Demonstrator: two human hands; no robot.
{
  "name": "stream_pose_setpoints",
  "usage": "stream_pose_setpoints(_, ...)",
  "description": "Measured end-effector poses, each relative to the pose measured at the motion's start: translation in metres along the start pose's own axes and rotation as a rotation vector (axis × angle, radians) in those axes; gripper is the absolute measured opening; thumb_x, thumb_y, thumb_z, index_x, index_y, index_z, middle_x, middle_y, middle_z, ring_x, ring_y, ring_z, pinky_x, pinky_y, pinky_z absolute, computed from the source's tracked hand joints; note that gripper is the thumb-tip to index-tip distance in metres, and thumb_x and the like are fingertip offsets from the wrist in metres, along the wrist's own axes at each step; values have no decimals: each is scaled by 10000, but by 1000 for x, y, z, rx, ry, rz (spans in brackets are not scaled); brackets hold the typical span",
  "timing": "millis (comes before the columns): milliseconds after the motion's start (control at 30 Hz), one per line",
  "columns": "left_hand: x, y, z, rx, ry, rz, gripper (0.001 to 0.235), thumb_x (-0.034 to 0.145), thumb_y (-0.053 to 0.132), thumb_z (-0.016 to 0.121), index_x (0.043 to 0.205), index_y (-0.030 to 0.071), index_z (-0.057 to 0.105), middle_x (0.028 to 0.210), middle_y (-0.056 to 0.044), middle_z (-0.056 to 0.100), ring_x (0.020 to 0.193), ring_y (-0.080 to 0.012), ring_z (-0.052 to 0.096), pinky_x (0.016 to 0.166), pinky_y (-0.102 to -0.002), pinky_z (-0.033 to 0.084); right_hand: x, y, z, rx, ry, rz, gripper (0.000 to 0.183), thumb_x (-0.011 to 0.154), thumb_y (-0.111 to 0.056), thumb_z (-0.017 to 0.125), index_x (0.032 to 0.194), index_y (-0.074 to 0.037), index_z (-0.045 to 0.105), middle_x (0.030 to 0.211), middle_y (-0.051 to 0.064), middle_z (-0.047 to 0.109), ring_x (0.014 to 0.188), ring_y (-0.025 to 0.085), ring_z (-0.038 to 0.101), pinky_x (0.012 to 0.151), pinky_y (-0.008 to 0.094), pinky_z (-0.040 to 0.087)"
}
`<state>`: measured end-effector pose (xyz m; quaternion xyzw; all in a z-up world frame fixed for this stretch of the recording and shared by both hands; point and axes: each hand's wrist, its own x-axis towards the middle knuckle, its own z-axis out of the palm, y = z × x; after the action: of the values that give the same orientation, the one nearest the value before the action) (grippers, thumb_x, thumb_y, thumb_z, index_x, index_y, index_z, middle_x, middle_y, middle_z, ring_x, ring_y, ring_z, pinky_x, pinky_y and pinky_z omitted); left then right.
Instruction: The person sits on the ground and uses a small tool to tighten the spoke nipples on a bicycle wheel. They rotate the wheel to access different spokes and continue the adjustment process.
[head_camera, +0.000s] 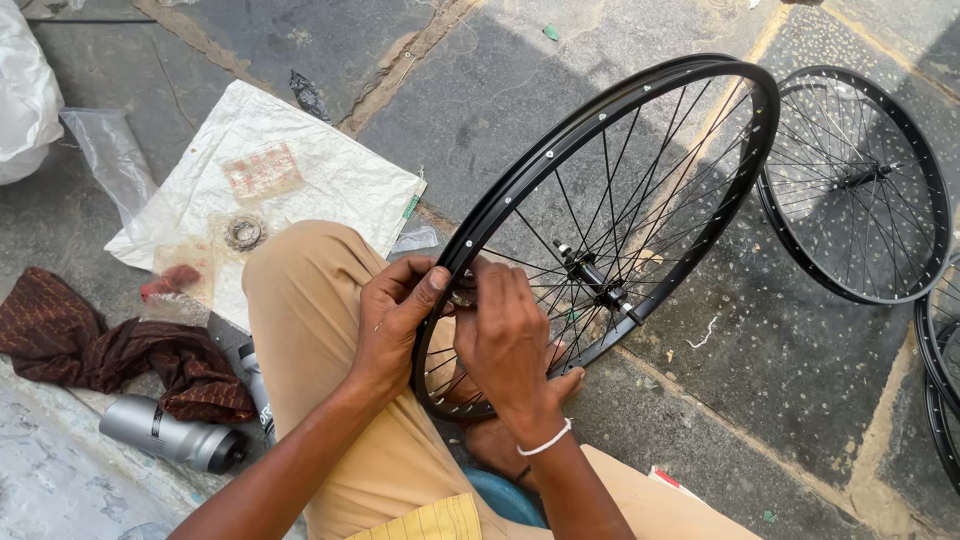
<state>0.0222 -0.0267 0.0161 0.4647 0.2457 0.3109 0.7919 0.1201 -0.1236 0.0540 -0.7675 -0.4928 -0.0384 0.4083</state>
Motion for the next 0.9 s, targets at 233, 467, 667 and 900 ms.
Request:
stream_pose_setpoints(233, -1, -3, -8, 44, 7, 35, 271, 1019, 228, 727, 968, -39, 726, 897, -13, 644, 792, -79, 576, 710, -234, 482, -21, -10, -3, 121, 88, -76, 425, 857, -19, 674, 1262, 60, 574, 1130, 230, 655, 1029, 401, 678, 870, 465, 564)
stream_pose_setpoints(467, 4, 2, -3, 14, -29, -17, 279, 974, 260, 699, 992, -16, 736, 926, -24, 701, 829, -89, 647, 784, -255, 573, -15, 0, 3, 5, 117, -30, 342, 892, -29, 682, 1214, 15, 577, 1096, 177, 655, 995, 347, 678, 811, 430, 559)
stream_pose_setpoints(667, 3, 1, -6, 23, -6, 17, 291, 997, 262, 715, 1021, -27, 747, 931, -45, 712, 831, -98, 645, 776, -247, 544, -5, -10, 0, 22, -5, 6, 495, 800, -55, 696, 1263, 77, 581, 991, 180, 634, 933, 342, 617, 775, 466, 548)
stream_pose_setpoints(900, 4, 3, -8, -13, 2, -39, 264, 969, 239, 749, 1052, -12, 738, 895, -34, 703, 797, -96, 623, 725, -250, 505, -19, -6, -11, 133, 134, -65, 297, 936, -82, 721, 1209, -27, 616, 1190, 161, 676, 1063, 312, 691, 879, 413, 586)
